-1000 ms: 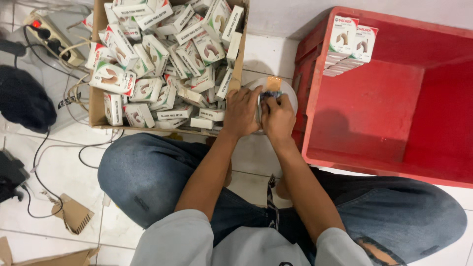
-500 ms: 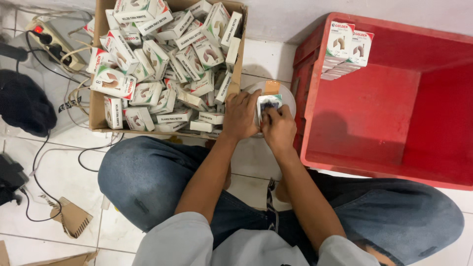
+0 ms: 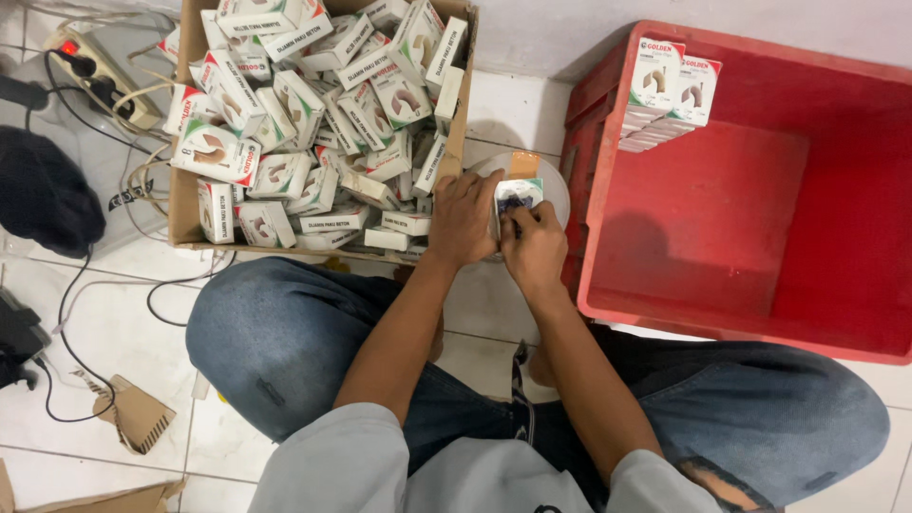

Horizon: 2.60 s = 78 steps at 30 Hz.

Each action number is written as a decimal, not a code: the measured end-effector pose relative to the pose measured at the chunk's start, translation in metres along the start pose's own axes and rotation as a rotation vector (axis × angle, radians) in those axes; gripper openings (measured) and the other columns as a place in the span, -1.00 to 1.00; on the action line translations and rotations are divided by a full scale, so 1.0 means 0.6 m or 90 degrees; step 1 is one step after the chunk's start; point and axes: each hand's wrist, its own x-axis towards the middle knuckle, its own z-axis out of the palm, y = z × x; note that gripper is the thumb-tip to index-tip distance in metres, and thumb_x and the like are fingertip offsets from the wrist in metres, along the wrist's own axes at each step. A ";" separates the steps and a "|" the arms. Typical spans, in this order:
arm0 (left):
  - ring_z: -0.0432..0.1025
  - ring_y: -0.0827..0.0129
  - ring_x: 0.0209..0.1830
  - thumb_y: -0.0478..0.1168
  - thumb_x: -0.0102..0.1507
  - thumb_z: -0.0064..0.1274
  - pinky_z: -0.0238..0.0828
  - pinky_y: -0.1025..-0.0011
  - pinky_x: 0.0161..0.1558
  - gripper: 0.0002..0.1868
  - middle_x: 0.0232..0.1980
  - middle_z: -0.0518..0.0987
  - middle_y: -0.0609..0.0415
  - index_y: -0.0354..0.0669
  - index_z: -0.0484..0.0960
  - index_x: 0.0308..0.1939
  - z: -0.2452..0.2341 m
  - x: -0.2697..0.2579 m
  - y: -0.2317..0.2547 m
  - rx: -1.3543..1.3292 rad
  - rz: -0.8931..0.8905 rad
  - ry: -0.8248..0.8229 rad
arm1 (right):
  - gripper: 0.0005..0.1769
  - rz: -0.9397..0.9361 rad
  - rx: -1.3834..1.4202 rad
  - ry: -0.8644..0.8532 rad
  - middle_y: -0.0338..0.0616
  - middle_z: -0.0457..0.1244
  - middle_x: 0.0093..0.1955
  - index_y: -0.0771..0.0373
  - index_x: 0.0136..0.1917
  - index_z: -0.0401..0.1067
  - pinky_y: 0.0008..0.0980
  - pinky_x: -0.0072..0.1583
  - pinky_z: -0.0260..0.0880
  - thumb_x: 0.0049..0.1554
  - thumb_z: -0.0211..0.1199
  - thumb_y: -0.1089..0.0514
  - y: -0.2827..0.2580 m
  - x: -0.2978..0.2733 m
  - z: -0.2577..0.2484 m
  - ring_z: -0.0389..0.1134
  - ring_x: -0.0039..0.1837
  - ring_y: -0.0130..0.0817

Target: The person wipes small white product boxes with a cloth and stacks them into a red plastic crate.

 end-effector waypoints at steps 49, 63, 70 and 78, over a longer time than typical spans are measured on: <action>0.10 0.03 0.41 -0.03 -0.12 0.43 -0.13 -0.20 0.28 0.06 0.31 0.39 0.01 -0.08 0.24 0.41 -0.070 0.015 0.033 -0.079 -0.141 -0.235 | -0.77 0.163 -0.073 -0.041 -0.03 0.26 -0.19 -0.01 0.14 0.34 0.10 -0.11 0.42 0.19 0.09 0.12 0.060 0.038 0.000 0.41 -0.16 0.16; -0.04 -0.03 0.50 -0.28 -0.06 0.36 -0.22 -0.13 0.34 0.11 0.45 0.25 -0.12 -0.10 0.05 0.50 -0.071 0.027 0.013 -0.022 -0.112 -0.346 | -0.76 0.107 -0.090 -0.096 -0.10 0.23 -0.03 0.08 0.04 0.36 0.05 -0.10 0.47 0.08 0.23 0.10 0.085 0.036 0.018 0.39 -0.06 0.08; -0.02 0.00 0.47 -0.27 -0.08 0.37 -0.21 -0.10 0.34 0.11 0.44 0.27 -0.08 -0.13 0.08 0.48 -0.079 0.037 0.006 0.000 -0.116 -0.384 | -0.34 -0.070 -0.086 -0.448 -0.11 -0.01 0.51 -0.05 0.20 0.33 0.20 0.42 0.01 -0.17 0.43 -0.08 -0.003 0.095 -0.107 -0.20 0.59 0.06; 0.08 -0.02 0.40 -0.21 -0.07 0.30 -0.08 -0.16 0.35 0.01 0.38 0.31 -0.07 -0.17 0.18 0.44 -0.129 0.071 0.012 -0.073 -0.103 -0.356 | -0.35 -0.247 -0.085 -0.427 -0.21 0.11 0.39 -0.05 0.15 0.31 -0.01 0.32 0.05 -0.16 0.43 -0.18 0.029 0.133 -0.118 -0.03 0.49 -0.12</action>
